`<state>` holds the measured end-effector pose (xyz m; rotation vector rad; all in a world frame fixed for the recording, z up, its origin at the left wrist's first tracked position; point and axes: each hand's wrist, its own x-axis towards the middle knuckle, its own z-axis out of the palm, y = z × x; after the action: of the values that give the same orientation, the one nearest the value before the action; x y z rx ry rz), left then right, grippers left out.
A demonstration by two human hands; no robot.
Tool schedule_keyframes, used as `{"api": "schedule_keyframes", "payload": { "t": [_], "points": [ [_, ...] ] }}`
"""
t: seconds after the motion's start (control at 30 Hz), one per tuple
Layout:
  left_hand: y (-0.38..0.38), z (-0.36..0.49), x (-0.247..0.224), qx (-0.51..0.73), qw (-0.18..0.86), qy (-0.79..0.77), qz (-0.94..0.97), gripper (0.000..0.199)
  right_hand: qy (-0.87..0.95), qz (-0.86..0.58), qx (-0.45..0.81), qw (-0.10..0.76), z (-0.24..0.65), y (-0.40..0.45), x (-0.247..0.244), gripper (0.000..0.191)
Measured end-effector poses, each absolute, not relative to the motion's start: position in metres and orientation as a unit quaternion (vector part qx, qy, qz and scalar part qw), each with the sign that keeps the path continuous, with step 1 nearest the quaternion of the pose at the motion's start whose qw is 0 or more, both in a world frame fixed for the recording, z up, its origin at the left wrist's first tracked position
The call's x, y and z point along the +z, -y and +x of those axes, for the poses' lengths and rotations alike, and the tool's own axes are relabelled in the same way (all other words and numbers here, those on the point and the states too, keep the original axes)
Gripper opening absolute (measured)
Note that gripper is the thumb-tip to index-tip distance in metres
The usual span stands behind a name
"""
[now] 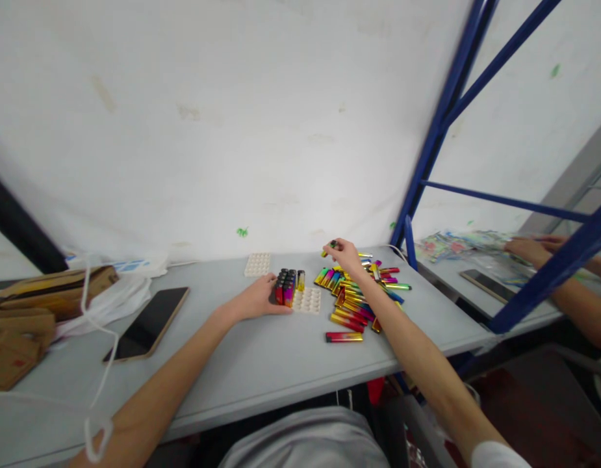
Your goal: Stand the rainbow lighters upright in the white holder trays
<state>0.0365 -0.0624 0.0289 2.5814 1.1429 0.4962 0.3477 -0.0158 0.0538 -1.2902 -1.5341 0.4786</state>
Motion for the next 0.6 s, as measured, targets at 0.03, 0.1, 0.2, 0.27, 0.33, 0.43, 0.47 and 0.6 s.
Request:
{"api": "schedule_keyframes", "payload": {
  "t": [0.03, 0.1, 0.2, 0.27, 0.33, 0.43, 0.47, 0.6],
  "points": [
    [0.062, 0.037, 0.029, 0.165, 0.135, -0.396, 0.893, 0.071, 0.618, -0.522, 0.256, 0.529, 0.343, 0.019, 0.054, 0.046],
    [0.062, 0.037, 0.029, 0.155, 0.127, -0.398, 0.895, 0.069, 0.608, -0.477, 0.338, 0.537, 0.334, 0.027, 0.054, 0.053],
    [0.062, 0.038, 0.029, 0.164, 0.112, -0.39, 0.899, 0.066, 0.636, -0.437, 0.384, 0.508, 0.324, 0.041, 0.052, 0.053],
    [0.062, 0.038, 0.027, 0.172, 0.102, -0.383, 0.902, 0.065, 0.643, -0.423, 0.42, 0.481, 0.319, 0.049, 0.05, 0.049],
    [0.061, 0.038, 0.026, 0.172, 0.096, -0.382, 0.903, 0.065, 0.641, -0.413, 0.439, 0.475, 0.317, 0.052, 0.049, 0.047],
    [0.06, 0.038, 0.025, 0.168, 0.096, -0.389, 0.901, 0.063, 0.628, -0.42, 0.428, 0.496, 0.315, 0.051, 0.049, 0.05],
    [0.059, 0.038, 0.025, 0.166, 0.099, -0.391, 0.9, 0.063, 0.622, -0.433, 0.417, 0.501, 0.316, 0.051, 0.049, 0.052],
    [0.06, 0.038, 0.026, 0.164, 0.11, -0.389, 0.9, 0.062, 0.629, -0.511, 0.322, 0.489, 0.316, 0.051, 0.041, 0.056]
  ]
}}
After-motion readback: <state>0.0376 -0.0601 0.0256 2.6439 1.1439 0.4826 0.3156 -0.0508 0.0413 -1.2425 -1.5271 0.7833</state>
